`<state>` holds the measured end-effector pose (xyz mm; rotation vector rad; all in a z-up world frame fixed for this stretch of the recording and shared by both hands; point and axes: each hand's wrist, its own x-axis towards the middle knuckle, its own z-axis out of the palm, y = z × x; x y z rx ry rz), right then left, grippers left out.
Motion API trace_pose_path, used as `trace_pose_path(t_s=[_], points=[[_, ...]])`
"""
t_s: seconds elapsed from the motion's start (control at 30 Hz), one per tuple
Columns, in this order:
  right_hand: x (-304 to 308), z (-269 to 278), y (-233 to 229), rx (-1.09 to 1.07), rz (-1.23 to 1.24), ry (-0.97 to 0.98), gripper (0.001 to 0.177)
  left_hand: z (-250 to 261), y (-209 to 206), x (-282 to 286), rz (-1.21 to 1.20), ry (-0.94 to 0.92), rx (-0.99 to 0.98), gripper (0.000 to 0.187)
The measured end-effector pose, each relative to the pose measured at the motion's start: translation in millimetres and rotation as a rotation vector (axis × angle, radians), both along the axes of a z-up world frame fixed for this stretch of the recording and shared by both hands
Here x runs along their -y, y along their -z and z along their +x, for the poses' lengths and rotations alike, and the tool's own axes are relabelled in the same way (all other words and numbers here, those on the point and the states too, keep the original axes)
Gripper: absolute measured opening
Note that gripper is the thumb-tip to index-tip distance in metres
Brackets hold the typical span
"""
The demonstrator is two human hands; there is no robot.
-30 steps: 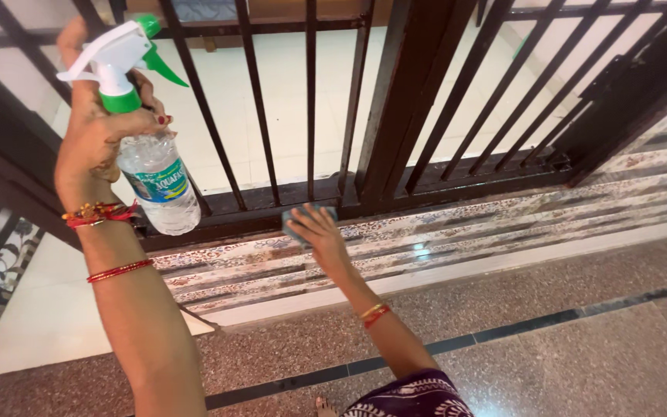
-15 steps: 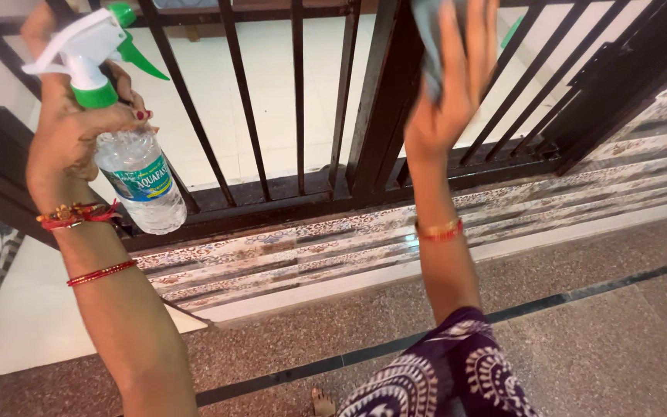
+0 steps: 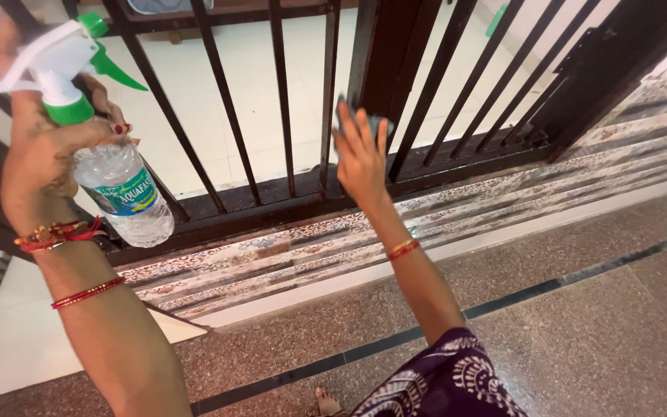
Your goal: The person wipes down the metal grills and the bottom frame of a window using a cloth while holding a spray bottle.
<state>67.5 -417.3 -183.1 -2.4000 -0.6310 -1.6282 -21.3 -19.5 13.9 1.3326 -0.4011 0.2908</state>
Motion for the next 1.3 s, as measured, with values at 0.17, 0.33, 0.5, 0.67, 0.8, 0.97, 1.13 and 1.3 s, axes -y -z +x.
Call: trace_pose_path(t_s=[0.17,0.33,0.5,0.67,0.8,0.97,1.13,1.3], points=[[10.4,-26.4,90.4,-0.217,-0.122,0.071,0.036,2.7,3.9,-3.8,0.011,0.006,-0.007,0.096],[22.0,-46.5,119.7,-0.353,-0.012,0.024,0.051,4.4,9.4,-7.7,0.022,0.049,0.041,0.114],[20.6,-16.5,71.0,-0.235,0.114,0.071,0.071,1.9,5.7,-6.0,-0.021,0.04,-0.001,0.118],[11.5,2.1,-39.2,-0.047,0.408,-0.022,0.082,4.6,5.1,-7.5,-0.006,0.038,-0.005,0.117],[20.7,22.2,-123.1,0.014,0.555,-0.191,0.09,5.7,7.9,-9.5,0.008,0.031,0.012,0.117],[31.9,51.9,-180.8,0.15,0.608,-0.225,0.079,3.3,7.5,-9.1,0.016,0.028,0.005,0.117],[14.0,36.1,-161.0,0.147,0.715,-0.177,0.079,2.6,8.0,-7.5,0.003,0.027,0.004,0.116],[1.4,6.5,-77.1,0.059,0.738,-0.158,0.073,0.7,7.3,-5.7,0.009,0.02,0.005,0.117]])
